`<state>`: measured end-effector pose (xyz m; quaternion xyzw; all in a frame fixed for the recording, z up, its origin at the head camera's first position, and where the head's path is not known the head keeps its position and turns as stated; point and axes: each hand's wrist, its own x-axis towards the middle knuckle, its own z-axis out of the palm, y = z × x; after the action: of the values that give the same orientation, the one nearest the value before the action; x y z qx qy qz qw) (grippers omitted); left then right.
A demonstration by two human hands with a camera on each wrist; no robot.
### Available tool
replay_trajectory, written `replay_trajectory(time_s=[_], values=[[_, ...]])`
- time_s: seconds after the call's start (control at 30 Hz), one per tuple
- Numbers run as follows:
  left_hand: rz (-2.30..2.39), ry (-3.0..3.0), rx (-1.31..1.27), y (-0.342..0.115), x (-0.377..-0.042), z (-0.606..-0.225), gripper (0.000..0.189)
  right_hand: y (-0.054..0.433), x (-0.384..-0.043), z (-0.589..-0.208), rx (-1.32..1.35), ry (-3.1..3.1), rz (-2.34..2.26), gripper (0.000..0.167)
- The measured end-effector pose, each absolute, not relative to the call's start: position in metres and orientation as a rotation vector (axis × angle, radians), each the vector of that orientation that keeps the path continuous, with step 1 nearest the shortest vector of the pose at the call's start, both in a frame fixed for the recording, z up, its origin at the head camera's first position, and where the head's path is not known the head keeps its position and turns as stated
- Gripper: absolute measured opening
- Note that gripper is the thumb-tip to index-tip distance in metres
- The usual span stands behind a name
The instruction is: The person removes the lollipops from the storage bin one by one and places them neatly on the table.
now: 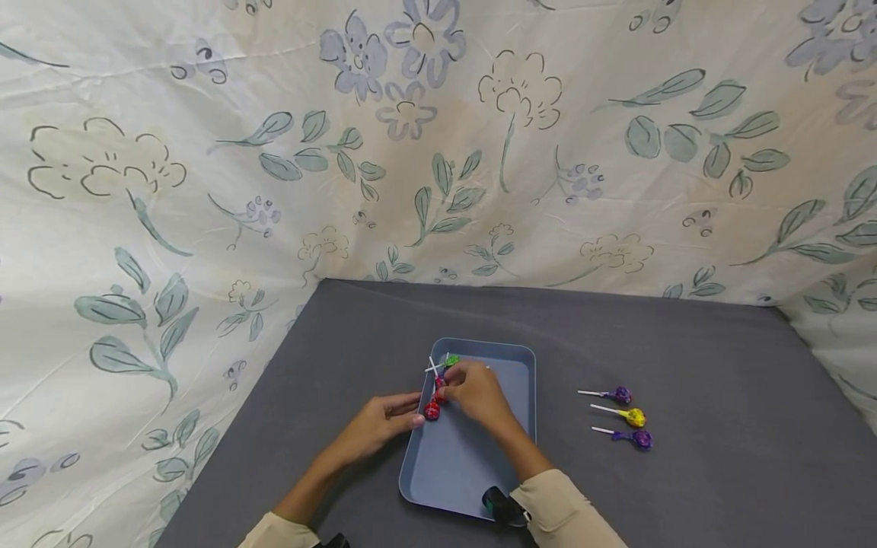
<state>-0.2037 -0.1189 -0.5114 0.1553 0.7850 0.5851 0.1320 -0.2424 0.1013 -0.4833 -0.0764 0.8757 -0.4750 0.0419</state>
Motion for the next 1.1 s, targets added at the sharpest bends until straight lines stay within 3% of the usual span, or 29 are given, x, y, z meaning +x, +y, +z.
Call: replay_trajectory(time_s=[0.4,1.1], values=[[1.697,2.287,0.459,-0.1195,-0.2033,-0.5121,0.051,0.0980,-0.2432,-0.4877,-0.322,2.710,-1.400,0.014],[1.680,2.310,0.461,-0.1202,-0.2050,-0.5148,0.052,0.0968,-0.2413,-0.4847,-0.345,2.715,-1.376,0.019]])
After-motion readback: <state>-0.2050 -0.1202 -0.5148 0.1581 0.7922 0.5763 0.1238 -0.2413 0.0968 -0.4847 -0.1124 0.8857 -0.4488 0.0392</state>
